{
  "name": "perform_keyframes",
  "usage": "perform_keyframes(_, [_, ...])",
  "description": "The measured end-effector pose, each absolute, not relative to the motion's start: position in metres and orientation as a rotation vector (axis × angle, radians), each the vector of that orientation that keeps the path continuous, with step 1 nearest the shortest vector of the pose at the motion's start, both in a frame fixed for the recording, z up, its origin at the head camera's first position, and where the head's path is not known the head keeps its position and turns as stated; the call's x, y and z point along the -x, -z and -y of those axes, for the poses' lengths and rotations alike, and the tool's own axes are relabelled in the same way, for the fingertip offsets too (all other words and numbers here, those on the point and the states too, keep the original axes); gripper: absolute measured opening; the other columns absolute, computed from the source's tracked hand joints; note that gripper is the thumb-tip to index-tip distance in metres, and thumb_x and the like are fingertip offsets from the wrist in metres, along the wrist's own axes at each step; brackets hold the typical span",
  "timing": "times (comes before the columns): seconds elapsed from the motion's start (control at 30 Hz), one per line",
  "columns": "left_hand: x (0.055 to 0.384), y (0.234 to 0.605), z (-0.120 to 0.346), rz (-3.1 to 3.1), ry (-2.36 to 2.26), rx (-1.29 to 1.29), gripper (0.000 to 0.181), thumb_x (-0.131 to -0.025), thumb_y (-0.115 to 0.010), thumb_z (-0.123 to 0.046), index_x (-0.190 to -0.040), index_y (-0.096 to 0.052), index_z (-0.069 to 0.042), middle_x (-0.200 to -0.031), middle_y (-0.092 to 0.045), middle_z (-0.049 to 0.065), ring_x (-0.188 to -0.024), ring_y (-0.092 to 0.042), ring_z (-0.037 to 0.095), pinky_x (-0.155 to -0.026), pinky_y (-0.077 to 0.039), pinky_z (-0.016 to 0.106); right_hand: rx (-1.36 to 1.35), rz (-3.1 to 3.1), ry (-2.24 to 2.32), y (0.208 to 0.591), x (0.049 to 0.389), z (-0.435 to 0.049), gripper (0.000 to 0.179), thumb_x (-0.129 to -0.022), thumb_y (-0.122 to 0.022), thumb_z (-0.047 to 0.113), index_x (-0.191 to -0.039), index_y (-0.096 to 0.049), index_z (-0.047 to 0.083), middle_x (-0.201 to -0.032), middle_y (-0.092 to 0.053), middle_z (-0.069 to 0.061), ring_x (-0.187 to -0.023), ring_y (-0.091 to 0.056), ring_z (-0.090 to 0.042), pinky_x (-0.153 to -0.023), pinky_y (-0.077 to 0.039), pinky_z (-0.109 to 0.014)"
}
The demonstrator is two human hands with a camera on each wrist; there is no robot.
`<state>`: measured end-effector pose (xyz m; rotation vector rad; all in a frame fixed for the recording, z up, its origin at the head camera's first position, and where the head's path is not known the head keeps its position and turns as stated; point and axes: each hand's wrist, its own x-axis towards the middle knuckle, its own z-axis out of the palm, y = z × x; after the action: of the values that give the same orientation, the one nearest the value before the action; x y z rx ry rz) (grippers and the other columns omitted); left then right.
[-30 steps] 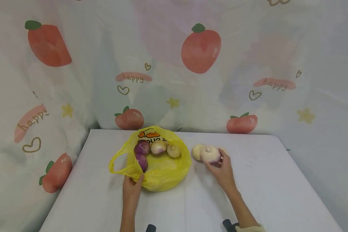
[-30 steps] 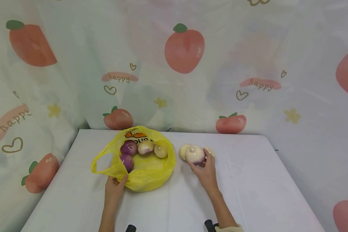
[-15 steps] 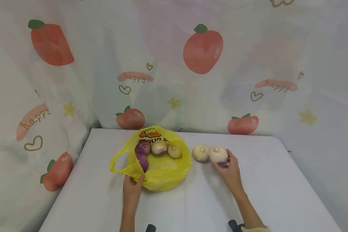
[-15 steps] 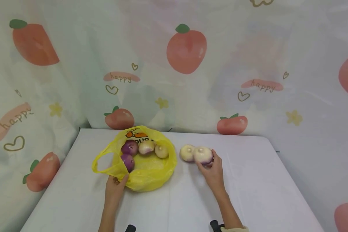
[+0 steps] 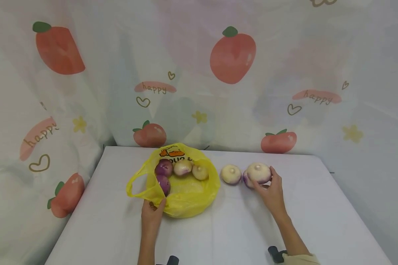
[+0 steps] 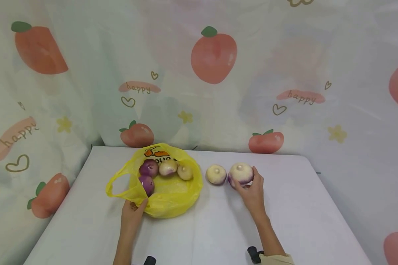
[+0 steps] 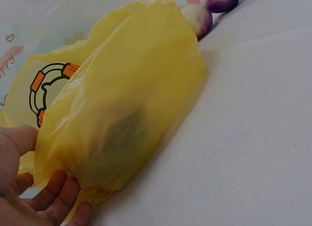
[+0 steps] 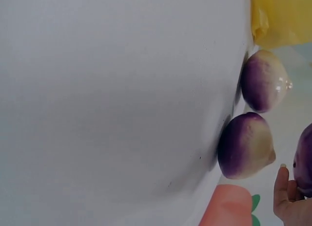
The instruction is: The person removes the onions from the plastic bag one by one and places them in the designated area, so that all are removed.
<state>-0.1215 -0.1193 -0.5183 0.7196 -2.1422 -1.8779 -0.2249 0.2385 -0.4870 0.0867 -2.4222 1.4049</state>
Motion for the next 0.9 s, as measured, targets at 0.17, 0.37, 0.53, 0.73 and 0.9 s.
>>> perform_keyframes(0.17, [0.122, 0.519, 0.119, 2.155, 1.863, -0.726, 0.051, -0.091, -0.064, -0.028, -0.130, -0.045, -0.004, -0.121, -0.053, 0.016, -0.103, -0.052, 0.026, -0.086, -0.045, 0.037, -0.076, 2.423, -1.399, 0.488, 0.226, -0.246, 0.082, -0.082, -0.072, 0.012, -0.142, -0.021, -0.011, -0.132, -0.030, -0.031, -0.109, -0.042, -0.036, -0.070, -0.041, -0.006])
perform_keyframes(0.37, [0.122, 0.519, 0.120, 2.142, 1.876, -0.716, 0.051, -0.091, -0.064, -0.027, -0.131, -0.044, -0.003, -0.123, -0.052, 0.016, -0.106, -0.051, 0.026, -0.090, -0.044, 0.038, -0.090, 2.431, -1.346, 0.491, 0.229, -0.252, 0.081, -0.083, -0.071, 0.009, -0.141, -0.019, -0.013, -0.131, -0.031, -0.032, -0.109, -0.042, -0.034, -0.071, -0.043, -0.009])
perform_keyframes(0.53, [0.123, 0.520, 0.120, 2.119, 1.899, -0.712, 0.050, -0.090, -0.065, -0.025, -0.131, -0.044, -0.003, -0.123, -0.053, 0.017, -0.108, -0.051, 0.026, -0.090, -0.043, 0.038, -0.088, 2.444, -1.299, 0.491, 0.233, -0.255, 0.080, -0.083, -0.070, 0.009, -0.141, -0.019, -0.013, -0.129, -0.032, -0.033, -0.107, -0.042, -0.034, -0.072, -0.044, -0.010])
perform_keyframes(0.73, [0.124, 0.521, 0.120, 2.090, 1.930, -0.683, 0.048, -0.090, -0.065, -0.020, -0.131, -0.044, -0.003, -0.126, -0.052, 0.017, -0.113, -0.050, 0.026, -0.093, -0.042, 0.037, -0.056, 2.427, -1.325, 0.492, 0.235, -0.261, 0.078, -0.085, -0.070, 0.010, -0.142, -0.020, -0.011, -0.132, -0.034, -0.031, -0.109, -0.044, -0.033, -0.069, -0.038, -0.004])
perform_keyframes(0.9, [0.124, 0.520, 0.120, 2.090, 1.924, -0.681, 0.048, -0.091, -0.065, -0.019, -0.131, -0.045, -0.003, -0.126, -0.052, 0.016, -0.113, -0.051, 0.025, -0.093, -0.042, 0.038, -0.043, 2.409, -1.334, 0.492, 0.235, -0.266, 0.077, -0.084, -0.070, 0.009, -0.141, -0.023, -0.011, -0.132, -0.033, -0.031, -0.110, -0.043, -0.035, -0.074, -0.043, -0.008])
